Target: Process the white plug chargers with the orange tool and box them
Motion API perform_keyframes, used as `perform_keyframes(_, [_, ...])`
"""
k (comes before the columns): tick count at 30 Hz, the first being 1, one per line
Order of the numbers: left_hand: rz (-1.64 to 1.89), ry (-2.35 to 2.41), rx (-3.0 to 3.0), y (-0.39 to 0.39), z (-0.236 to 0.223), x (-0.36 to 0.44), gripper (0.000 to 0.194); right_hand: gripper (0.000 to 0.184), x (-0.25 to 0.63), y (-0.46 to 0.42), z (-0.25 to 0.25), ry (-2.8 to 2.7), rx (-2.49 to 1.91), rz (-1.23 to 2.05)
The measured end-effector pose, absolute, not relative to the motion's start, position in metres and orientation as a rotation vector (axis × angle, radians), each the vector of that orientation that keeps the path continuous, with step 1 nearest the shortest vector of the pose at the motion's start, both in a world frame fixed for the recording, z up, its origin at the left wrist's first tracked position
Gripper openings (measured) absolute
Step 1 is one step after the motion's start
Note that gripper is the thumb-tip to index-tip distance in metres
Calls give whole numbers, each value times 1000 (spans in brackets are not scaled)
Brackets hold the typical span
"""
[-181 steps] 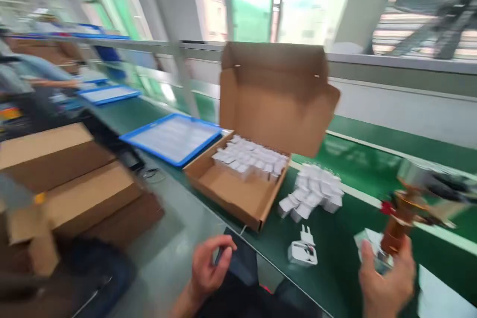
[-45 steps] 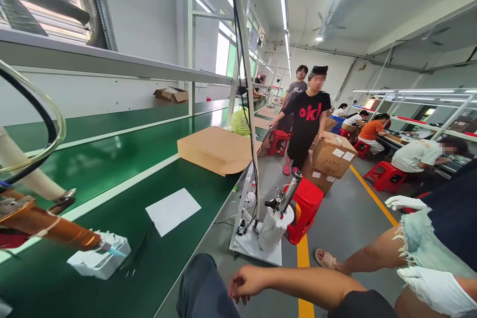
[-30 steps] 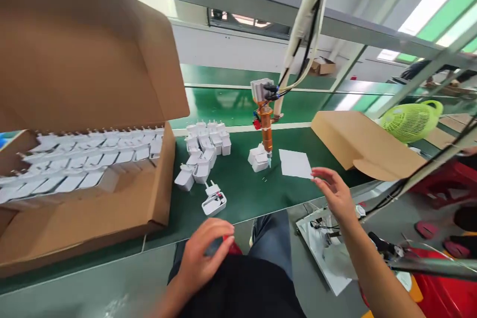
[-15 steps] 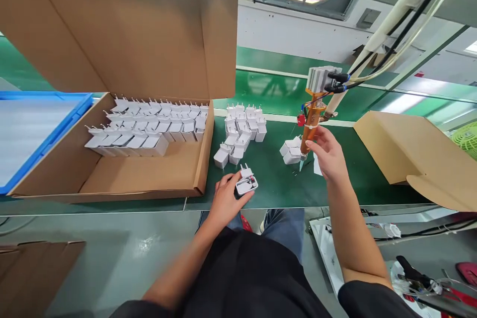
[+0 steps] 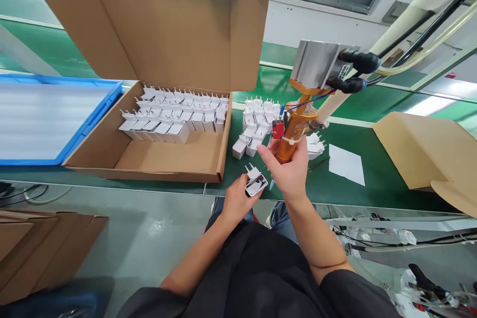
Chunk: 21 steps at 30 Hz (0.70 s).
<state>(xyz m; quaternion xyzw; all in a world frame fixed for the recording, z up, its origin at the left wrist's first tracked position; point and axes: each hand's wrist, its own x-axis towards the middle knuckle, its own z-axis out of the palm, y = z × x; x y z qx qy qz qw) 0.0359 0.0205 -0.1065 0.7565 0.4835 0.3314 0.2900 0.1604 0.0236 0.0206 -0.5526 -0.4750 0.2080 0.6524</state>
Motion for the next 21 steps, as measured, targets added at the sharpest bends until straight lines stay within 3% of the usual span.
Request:
perform_keyframes(11, [1076,1165,1827,11,-100,45,36,44,120,29,29,-1086,-1111,406])
perform_keyframes(18, [1118,1108,1803,9,-89,49,38,26,125,29,24,-1093,-1119,356])
perform_keyframes(21, [1100,1126,1771,7,-86,51,38,27,125,27,24,-1106,-1088,381])
